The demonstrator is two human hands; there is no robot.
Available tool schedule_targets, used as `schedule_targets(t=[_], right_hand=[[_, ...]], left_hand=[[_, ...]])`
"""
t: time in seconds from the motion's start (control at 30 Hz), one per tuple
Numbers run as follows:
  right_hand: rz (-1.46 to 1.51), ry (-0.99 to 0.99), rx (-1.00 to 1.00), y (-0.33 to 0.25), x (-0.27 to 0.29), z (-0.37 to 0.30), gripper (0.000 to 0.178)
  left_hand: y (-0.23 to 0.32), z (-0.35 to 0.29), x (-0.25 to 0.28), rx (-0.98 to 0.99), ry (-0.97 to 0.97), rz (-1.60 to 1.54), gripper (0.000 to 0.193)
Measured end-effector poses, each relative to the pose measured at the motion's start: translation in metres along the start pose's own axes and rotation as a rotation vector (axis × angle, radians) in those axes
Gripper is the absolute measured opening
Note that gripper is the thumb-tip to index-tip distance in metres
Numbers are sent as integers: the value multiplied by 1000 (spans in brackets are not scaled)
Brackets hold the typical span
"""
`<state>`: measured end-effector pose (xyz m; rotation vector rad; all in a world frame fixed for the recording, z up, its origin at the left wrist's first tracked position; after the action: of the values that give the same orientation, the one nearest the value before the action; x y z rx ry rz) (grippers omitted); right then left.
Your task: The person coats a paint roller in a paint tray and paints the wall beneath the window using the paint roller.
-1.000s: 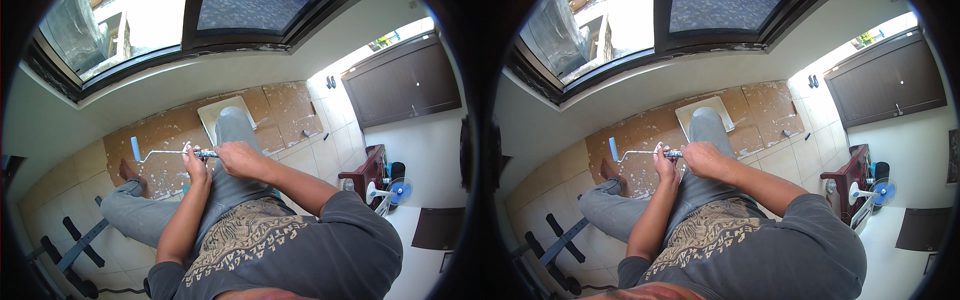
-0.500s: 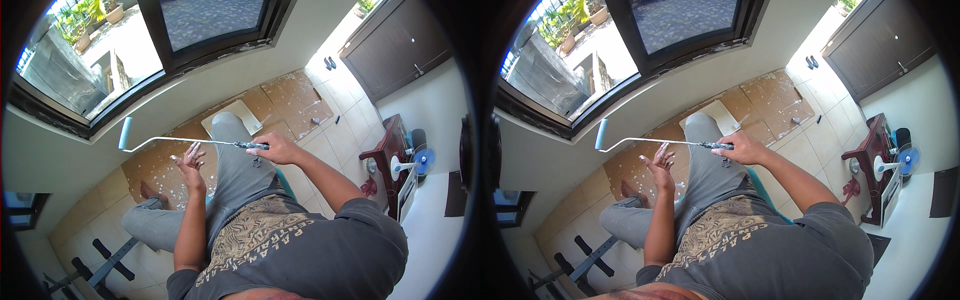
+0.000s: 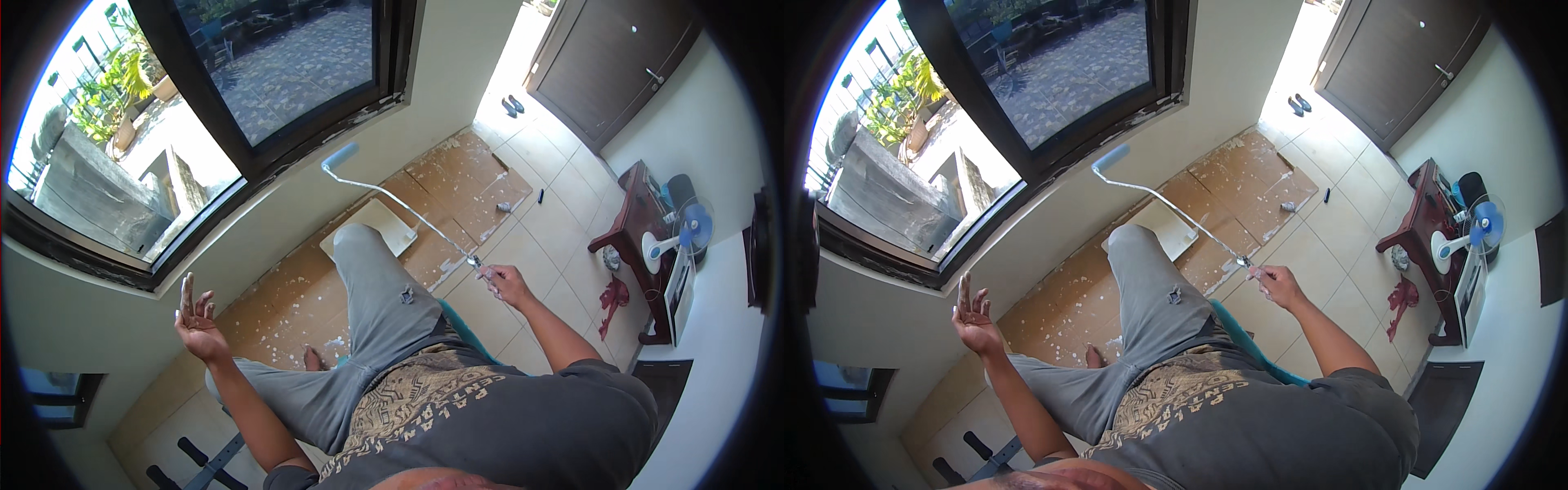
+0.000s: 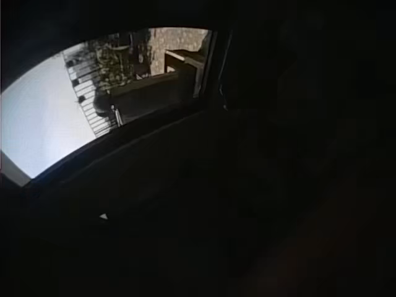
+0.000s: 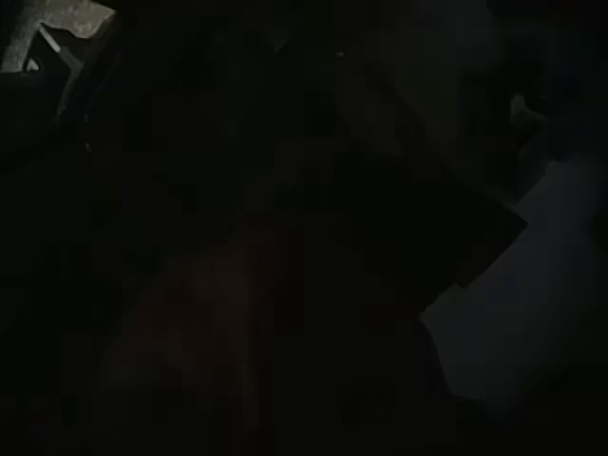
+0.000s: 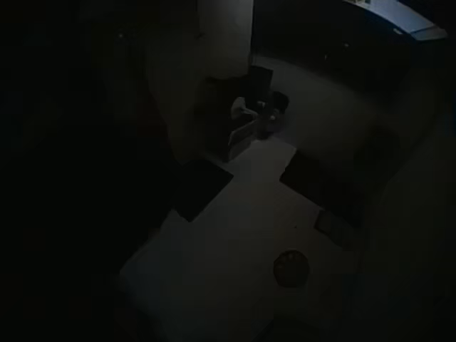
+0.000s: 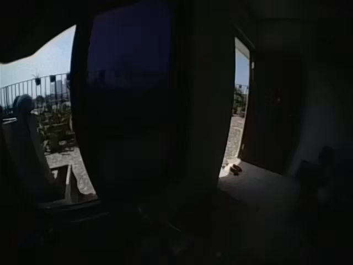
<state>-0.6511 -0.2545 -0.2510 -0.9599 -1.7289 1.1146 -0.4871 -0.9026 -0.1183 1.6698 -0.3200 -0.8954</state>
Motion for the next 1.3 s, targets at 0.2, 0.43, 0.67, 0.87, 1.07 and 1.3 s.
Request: schedule_targets(t=[0.2, 0.43, 0.67, 0.87, 1.07, 1.3], right_hand=[[-474, 16, -85, 150, -33, 2, 29], [-588, 201, 234, -2, 13, 128, 31], [-662, 205, 242, 3, -20, 128, 34], [-777, 173, 293, -23, -31, 150, 37], [-884, 139, 347, -48, -39, 188, 40], [-994, 115, 383, -72, -37, 226, 44]], left_hand=[[-199, 3, 122, 637, 271, -130, 94], [-220, 40, 117, 631, -57, -163, 68], [-188, 48, 106, 508, 31, -320, 68], [-213, 74, 138, 502, -144, -211, 48], [-167, 36, 127, 280, -9, -136, 38], [-141, 25, 110, 150, 49, -50, 31]])
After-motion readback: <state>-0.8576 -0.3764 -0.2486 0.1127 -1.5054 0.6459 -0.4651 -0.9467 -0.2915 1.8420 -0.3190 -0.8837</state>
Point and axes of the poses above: each hand's wrist, its own z-axis towards the middle knuckle, its own x-axis out of the back of the hand, y = z × x, the point moved 9 cm from there along z, towards the middle knuckle, and after that the axes turned 9 degrees about x, right-handed, at the moved point
